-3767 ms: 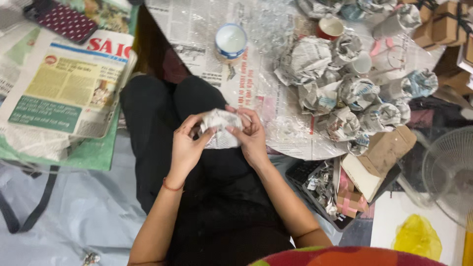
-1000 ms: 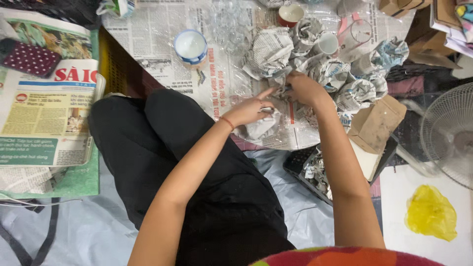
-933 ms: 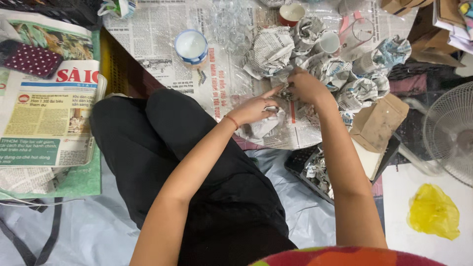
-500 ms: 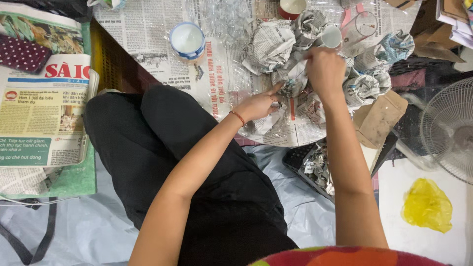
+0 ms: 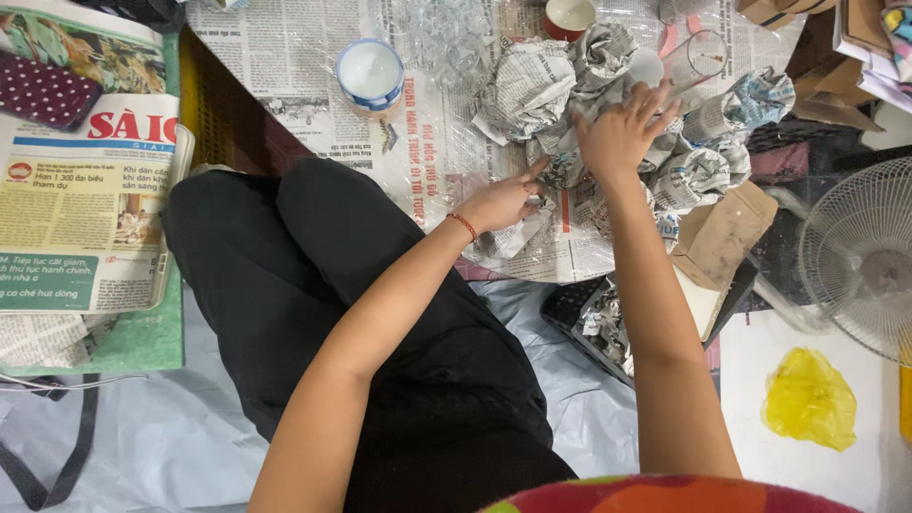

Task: The person wraps various small items, including cups and saucers, in newspaper sheets. They fold the paper around each object, then place the wrapped items on a table covered with bubble wrap and other wrapped pieces.

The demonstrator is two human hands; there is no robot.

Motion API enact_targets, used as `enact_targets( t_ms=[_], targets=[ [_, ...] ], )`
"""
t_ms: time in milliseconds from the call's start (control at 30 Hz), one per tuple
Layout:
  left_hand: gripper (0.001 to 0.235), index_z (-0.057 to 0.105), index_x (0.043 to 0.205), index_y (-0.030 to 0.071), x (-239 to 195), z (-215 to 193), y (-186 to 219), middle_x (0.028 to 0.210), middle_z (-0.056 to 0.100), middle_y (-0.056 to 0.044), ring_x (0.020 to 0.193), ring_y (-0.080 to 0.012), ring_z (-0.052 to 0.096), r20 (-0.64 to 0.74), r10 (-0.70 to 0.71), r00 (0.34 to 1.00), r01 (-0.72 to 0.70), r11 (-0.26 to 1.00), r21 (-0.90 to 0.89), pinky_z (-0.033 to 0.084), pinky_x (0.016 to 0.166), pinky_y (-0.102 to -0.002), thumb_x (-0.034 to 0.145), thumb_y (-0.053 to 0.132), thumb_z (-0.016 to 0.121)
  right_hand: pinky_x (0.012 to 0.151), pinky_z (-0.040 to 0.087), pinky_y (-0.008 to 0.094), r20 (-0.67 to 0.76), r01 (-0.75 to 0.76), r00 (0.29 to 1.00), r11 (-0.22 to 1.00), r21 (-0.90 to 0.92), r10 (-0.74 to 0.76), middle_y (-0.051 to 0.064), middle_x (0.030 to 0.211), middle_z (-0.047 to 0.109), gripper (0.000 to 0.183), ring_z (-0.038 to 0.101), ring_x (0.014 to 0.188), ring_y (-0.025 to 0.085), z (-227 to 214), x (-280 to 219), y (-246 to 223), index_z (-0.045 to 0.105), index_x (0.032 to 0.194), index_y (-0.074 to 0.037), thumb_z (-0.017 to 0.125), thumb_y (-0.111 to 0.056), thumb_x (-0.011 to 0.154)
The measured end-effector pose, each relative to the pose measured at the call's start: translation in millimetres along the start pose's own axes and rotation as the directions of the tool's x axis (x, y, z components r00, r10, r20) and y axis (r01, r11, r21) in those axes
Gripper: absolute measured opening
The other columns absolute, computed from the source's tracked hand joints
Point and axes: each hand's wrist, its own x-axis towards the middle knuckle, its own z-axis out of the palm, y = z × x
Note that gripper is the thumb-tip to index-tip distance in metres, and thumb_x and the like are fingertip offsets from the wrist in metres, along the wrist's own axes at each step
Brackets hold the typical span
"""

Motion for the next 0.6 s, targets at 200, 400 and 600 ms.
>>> enact_targets(
  t_ms=[200,400,600],
  targets=[
    [0.038,0.064,0.129,0.008,-4,-13,16,0.171,0.011,-0.002,0.136,-0.0279,0.054,0.059,-0.079,0.995,0.079,0.997,0.013,0.048,0.108,-0.038,0.093,0.02,0.069,0.112,0.0,0.072,0.149,-0.103,0.985,0.988,0.115,0.085,0.036,0.149,0.044,0.051,0.017,0.144,0.058,-8,10,-9,0.078,0.103,0.001,0.069,-0.048,0.093],
    [0.041,0.065,0.132,0.012,-1,-7,8,0.17,0.015,-0.001,0.134,-0.0283,0.055,0.023,-0.058,0.998,0.06,0.996,-0.065,0.05,0.106,-0.038,0.092,0.015,0.067,0.119,0.018,0.061,0.132,-0.115,0.99,0.873,0.473,0.059,0.02,0.134,0.064,0.026,0.04,0.14,0.046,-32,2,-10,0.078,0.093,-0.005,0.073,-0.03,0.092],
    [0.038,0.065,0.13,0.009,0,-3,2,0.171,0.017,0.0,0.132,-0.0286,0.058,0.014,-0.072,0.997,0.072,0.997,-0.037,0.05,0.106,-0.039,0.093,0.014,0.066,0.107,0.016,0.062,0.052,0.055,0.995,0.884,0.465,-0.09,0.021,0.117,0.069,0.017,0.04,0.128,0.049,-48,2,-6,0.076,0.093,-0.007,0.076,-0.023,0.087]
  ],
)
